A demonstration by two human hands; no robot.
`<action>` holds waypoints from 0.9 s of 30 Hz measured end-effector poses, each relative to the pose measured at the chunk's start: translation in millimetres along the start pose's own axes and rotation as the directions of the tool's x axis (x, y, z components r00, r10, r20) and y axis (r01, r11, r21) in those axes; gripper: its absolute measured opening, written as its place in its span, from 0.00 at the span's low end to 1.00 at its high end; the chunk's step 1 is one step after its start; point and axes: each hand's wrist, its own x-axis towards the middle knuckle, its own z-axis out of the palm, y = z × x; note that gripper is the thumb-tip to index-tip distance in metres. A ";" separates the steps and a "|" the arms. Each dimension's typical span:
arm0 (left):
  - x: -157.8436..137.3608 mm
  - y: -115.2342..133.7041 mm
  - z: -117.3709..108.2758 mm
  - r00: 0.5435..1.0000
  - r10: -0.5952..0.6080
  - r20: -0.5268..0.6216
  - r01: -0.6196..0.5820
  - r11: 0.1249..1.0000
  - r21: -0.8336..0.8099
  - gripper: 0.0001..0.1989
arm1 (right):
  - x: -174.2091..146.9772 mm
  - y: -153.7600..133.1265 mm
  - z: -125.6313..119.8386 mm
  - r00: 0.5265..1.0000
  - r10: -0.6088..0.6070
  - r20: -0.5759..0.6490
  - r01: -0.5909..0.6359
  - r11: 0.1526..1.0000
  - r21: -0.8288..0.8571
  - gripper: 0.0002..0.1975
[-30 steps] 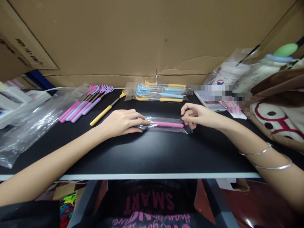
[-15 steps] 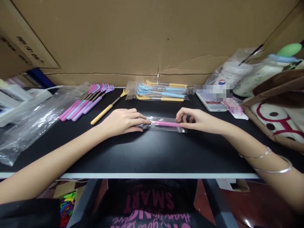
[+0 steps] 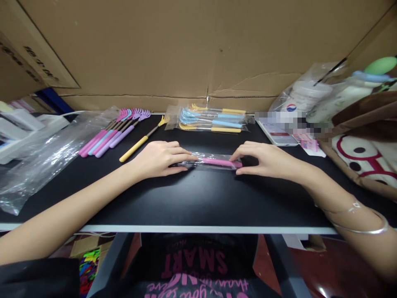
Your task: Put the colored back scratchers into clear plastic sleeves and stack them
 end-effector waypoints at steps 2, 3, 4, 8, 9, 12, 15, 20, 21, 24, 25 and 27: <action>0.0 0.5 0.1 1.000 -0.004 -0.001 0.004 1.000 0.010 0.18 | -1.2 -4.8 0.2 0.999 -0.030 -0.016 0.029 0.995 -0.095 0.14; 0.0 0.5 0.4 1.000 -0.005 -0.003 0.005 1.000 0.015 0.17 | -1.3 -7.4 1.1 0.999 -0.044 -0.028 0.040 0.989 -0.145 0.13; -0.1 0.4 0.8 1.000 -0.007 -0.005 0.007 1.000 0.019 0.17 | -1.3 -9.8 2.4 0.998 -0.059 -0.038 0.051 0.980 -0.190 0.11; 0.0 0.0 2.1 0.999 -0.018 -0.030 0.019 0.999 0.032 0.17 | -0.4 -17.3 8.5 0.992 -0.106 -0.067 0.081 0.950 -0.303 0.09; 0.2 0.0 2.0 0.999 -0.022 -0.039 0.023 0.999 0.033 0.17 | -0.3 -18.4 9.4 0.991 -0.109 -0.072 0.081 0.945 -0.318 0.10; 0.7 -0.3 -0.3 0.997 -0.050 -0.052 0.053 0.998 0.042 0.19 | -0.6 -19.8 10.1 0.991 -0.095 -0.092 0.057 0.932 -0.358 0.13; -0.7 -3.8 -5.0 0.994 -0.102 -0.036 0.105 0.991 0.086 0.20 | -1.9 -16.9 7.7 0.992 -0.060 -0.113 0.012 0.923 -0.384 0.15; -7.4 -15.4 -13.8 0.974 -0.218 0.066 0.212 0.974 0.086 0.21 | -3.8 -7.0 2.1 0.991 0.002 -0.130 -0.050 0.929 -0.366 0.16; -8.5 -17.0 -15.2 0.968 -0.240 0.075 0.235 0.970 0.067 0.21 | -3.9 -5.6 1.4 0.992 0.014 -0.128 -0.060 0.931 -0.360 0.16; -9.5 -17.9 -19.4 0.954 -0.292 0.072 0.292 0.956 0.004 0.20 | -4.1 -4.4 -0.1 0.991 0.052 -0.121 -0.091 0.934 -0.346 0.15; -9.1 -17.1 -21.0 0.949 -0.309 0.069 0.311 0.950 -0.014 0.20 | -4.1 -4.8 -0.4 0.990 0.064 -0.125 -0.103 0.936 -0.337 0.15; -7.6 -14.6 -24.5 0.934 -0.350 0.069 0.354 0.934 -0.051 0.19 | -3.8 -5.9 -0.8 0.986 0.087 -0.145 -0.129 0.943 -0.307 0.14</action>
